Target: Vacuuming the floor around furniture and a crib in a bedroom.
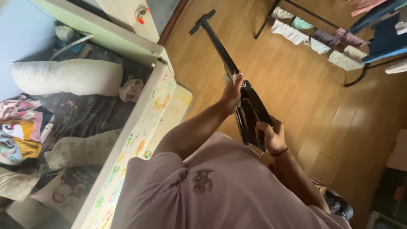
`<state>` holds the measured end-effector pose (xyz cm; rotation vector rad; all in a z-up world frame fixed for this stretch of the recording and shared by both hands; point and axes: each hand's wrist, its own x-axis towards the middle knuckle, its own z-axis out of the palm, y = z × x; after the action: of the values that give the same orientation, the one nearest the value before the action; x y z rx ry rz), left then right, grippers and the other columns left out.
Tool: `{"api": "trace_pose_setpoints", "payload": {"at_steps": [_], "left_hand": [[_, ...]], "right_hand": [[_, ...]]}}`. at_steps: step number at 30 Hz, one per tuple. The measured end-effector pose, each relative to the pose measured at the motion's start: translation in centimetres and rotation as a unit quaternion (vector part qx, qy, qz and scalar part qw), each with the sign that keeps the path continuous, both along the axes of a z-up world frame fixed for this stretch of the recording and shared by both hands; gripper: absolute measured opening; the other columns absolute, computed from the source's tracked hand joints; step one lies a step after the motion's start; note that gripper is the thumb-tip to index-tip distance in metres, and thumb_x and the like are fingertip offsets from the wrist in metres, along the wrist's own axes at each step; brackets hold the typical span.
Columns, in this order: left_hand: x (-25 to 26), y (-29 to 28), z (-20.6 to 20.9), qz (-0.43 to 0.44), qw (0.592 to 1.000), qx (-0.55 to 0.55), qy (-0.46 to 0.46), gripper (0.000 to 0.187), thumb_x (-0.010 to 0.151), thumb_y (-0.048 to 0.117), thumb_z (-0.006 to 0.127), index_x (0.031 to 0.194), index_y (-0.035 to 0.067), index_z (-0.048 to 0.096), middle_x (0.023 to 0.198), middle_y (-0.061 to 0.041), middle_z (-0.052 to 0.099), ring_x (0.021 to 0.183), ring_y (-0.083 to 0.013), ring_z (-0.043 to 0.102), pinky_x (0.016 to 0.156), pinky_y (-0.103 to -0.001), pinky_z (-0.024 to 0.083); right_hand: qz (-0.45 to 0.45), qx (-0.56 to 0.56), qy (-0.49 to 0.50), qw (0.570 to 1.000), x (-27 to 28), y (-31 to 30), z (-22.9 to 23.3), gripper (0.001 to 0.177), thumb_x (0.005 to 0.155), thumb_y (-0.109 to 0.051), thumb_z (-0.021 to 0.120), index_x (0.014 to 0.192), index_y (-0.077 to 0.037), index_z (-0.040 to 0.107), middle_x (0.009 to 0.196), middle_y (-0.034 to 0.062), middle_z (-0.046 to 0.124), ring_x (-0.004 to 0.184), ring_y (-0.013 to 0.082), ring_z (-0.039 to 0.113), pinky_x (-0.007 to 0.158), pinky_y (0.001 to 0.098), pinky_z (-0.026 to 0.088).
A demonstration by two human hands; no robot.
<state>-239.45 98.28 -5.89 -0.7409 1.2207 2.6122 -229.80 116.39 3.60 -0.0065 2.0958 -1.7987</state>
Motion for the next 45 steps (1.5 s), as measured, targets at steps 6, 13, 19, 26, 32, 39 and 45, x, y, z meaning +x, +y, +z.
{"api": "trace_pose_setpoints", "payload": {"at_steps": [6, 13, 19, 26, 32, 39, 45], "left_hand": [[-4.3, -1.6, -6.3, -0.004, 0.999, 0.012, 0.029, 0.043, 0.104, 0.05, 0.052, 0.117, 0.009, 0.056, 0.097, -0.006, 0.06, 0.082, -0.0165, 0.061, 0.066, -0.037, 0.052], [-8.5, -5.0, -2.7, 0.012, 0.999, 0.04, 0.001, 0.036, 0.104, 0.046, 0.052, 0.112, 0.011, 0.05, 0.092, -0.006, 0.058, 0.074, -0.0205, 0.06, 0.06, -0.038, 0.051], [-15.7, -7.2, -6.8, 0.047, 0.987, -0.046, -0.149, 0.043, 0.102, 0.047, 0.055, 0.12, 0.008, 0.049, 0.091, -0.01, 0.055, 0.062, -0.0155, 0.05, 0.054, -0.032, 0.047], [-22.7, -9.8, -9.4, 0.075, 0.989, -0.117, -0.057, 0.034, 0.089, 0.029, 0.065, 0.119, 0.019, 0.052, 0.085, -0.002, 0.056, 0.06, -0.0145, 0.051, 0.048, -0.033, 0.042], [-25.5, -12.6, -12.2, 0.169, 0.981, -0.092, -0.037, 0.03, 0.094, 0.034, 0.07, 0.109, 0.011, 0.059, 0.091, -0.002, 0.063, 0.072, -0.0149, 0.065, 0.057, -0.032, 0.051], [-28.6, -21.4, -19.3, 0.264, 0.943, -0.2, -0.024, 0.036, 0.1, 0.035, 0.075, 0.11, 0.004, 0.059, 0.089, -0.009, 0.057, 0.07, -0.0181, 0.054, 0.059, -0.035, 0.045], [-28.5, -34.8, -18.3, 0.233, 0.774, -0.576, -0.123, 0.051, 0.083, 0.023, 0.078, 0.124, 0.003, 0.057, 0.106, -0.018, 0.068, 0.094, -0.0349, 0.068, 0.077, -0.046, 0.054]], "right_hand": [[-0.022, -0.038, -0.032, 0.999, -4.0, -2.0, -1.4, 0.022, 0.089, -0.018, 0.061, 0.085, 0.004, 0.06, 0.064, 0.0078, 0.06, 0.054, 0.0159, 0.055, 0.051, 0.0305, 0.045], [-0.039, -0.042, -0.047, 0.997, -9.2, -2.3, -3.1, 0.021, 0.089, -0.016, 0.058, 0.086, 0.005, 0.06, 0.064, 0.0087, 0.06, 0.053, 0.0167, 0.055, 0.051, 0.0311, 0.045], [-0.015, -0.043, -0.052, 0.998, -16.6, -1.3, -4.9, 0.023, 0.092, -0.017, 0.058, 0.085, 0.005, 0.06, 0.062, 0.0085, 0.058, 0.051, 0.017, 0.053, 0.048, 0.0307, 0.042], [0.022, -0.092, -0.068, 0.993, -27.9, -0.5, -7.8, 0.02, 0.091, -0.015, 0.059, 0.087, 0.004, 0.06, 0.064, 0.0089, 0.059, 0.052, 0.0171, 0.054, 0.049, 0.0315, 0.045], [0.003, -0.086, -0.095, 0.992, -34.4, -2.9, -10.2, 0.018, 0.089, -0.015, 0.059, 0.083, 0.002, 0.058, 0.06, 0.0092, 0.056, 0.049, 0.0179, 0.051, 0.047, 0.0322, 0.043], [-0.005, -0.095, -0.086, 0.992, -38.4, -9.1, -13.5, 0.023, 0.09, -0.019, 0.061, 0.08, 0.001, 0.057, 0.058, 0.0092, 0.053, 0.047, 0.0189, 0.05, 0.046, 0.0324, 0.039], [-0.039, -0.1, -0.108, 0.988, -39.3, -14.4, -15.6, 0.022, 0.089, -0.02, 0.06, 0.08, 0.001, 0.057, 0.059, 0.0089, 0.054, 0.048, 0.0182, 0.05, 0.047, 0.0322, 0.042]]}}
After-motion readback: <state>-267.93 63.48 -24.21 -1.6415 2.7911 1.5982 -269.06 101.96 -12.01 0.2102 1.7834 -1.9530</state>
